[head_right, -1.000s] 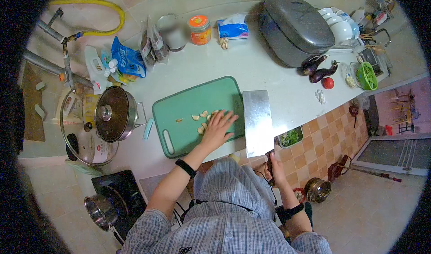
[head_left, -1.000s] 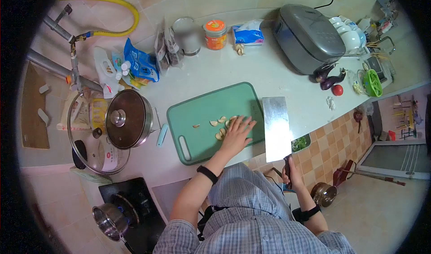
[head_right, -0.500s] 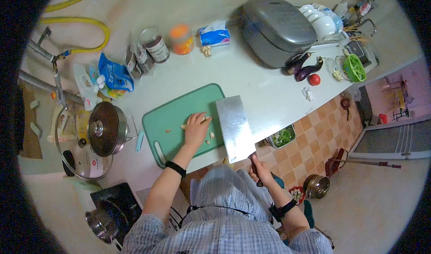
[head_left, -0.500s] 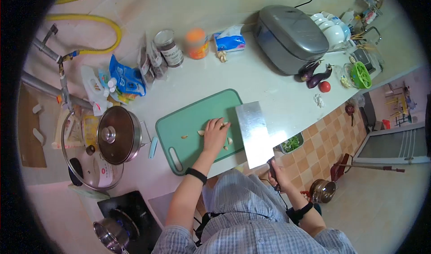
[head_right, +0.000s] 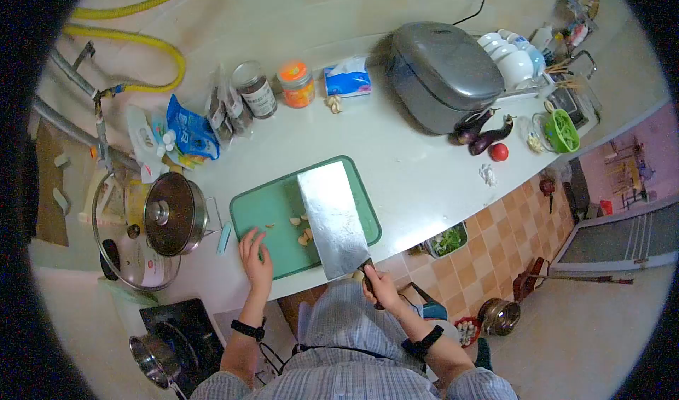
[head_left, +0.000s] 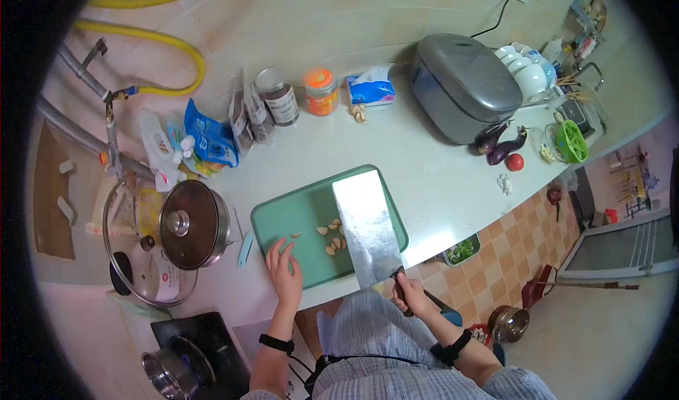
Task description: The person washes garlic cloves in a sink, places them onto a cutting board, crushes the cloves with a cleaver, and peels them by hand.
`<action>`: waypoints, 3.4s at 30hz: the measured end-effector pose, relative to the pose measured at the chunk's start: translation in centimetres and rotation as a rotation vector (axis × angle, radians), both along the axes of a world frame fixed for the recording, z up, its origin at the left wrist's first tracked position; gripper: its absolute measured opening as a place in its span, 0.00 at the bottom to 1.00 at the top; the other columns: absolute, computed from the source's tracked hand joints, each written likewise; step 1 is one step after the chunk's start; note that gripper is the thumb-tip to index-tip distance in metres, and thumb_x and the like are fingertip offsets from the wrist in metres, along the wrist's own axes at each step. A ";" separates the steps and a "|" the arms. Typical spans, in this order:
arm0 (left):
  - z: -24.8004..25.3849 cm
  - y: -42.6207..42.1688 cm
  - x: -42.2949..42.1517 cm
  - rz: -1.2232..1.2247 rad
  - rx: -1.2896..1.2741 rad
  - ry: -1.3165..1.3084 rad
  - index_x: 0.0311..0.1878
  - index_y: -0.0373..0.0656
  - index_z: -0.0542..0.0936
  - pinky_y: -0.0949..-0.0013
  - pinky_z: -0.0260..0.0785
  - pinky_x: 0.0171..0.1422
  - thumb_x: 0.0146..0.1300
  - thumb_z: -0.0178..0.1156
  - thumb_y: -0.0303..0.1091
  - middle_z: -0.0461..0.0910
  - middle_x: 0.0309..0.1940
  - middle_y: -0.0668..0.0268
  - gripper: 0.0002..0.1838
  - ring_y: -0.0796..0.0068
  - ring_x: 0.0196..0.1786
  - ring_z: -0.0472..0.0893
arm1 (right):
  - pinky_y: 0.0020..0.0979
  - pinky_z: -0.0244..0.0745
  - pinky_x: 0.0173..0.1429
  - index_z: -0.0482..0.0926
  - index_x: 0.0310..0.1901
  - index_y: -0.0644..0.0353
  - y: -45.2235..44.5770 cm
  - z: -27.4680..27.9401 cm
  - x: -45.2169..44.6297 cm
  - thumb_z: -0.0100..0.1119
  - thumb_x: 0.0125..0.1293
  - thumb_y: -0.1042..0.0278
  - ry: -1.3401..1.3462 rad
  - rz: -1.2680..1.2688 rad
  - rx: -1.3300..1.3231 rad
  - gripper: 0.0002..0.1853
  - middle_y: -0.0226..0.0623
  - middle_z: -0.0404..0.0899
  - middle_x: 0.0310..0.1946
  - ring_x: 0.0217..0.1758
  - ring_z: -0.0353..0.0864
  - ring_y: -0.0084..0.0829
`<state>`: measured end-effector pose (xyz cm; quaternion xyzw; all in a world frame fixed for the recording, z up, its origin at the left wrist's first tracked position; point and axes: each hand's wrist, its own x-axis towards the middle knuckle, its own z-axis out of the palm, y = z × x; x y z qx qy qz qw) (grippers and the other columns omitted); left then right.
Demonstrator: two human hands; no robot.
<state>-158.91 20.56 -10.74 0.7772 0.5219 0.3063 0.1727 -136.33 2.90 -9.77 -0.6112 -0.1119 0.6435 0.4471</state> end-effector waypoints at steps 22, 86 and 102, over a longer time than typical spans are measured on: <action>-2.3 -0.1 -0.6 -0.103 -0.159 0.058 0.48 0.40 0.72 0.60 0.61 0.57 0.55 0.52 0.27 0.70 0.48 0.62 0.15 0.59 0.52 0.69 | 0.21 0.43 0.08 0.63 0.16 0.57 2.3 2.3 2.5 0.30 0.62 0.33 0.306 -0.045 -0.002 0.33 0.26 0.53 0.05 0.04 0.48 0.18; 0.0 -0.4 -8.0 0.354 0.024 -0.176 0.40 0.37 0.74 0.69 0.66 0.43 0.53 0.48 0.16 0.74 0.36 0.59 0.12 0.65 0.38 0.73 | 0.25 0.56 0.12 0.66 0.13 0.58 3.7 -3.9 -6.8 0.47 0.60 0.39 -0.180 0.187 -0.141 0.30 0.31 0.64 0.07 0.07 0.62 0.22; -4.0 2.5 1.4 -0.022 -0.315 -0.141 0.46 0.36 0.72 0.67 0.71 0.40 0.52 0.57 0.21 0.72 0.41 0.56 0.15 0.64 0.37 0.77 | 0.22 0.51 0.11 0.62 0.11 0.56 0.6 1.8 1.9 0.35 0.63 0.36 -0.034 0.044 -0.046 0.34 0.30 0.60 0.04 0.05 0.57 0.21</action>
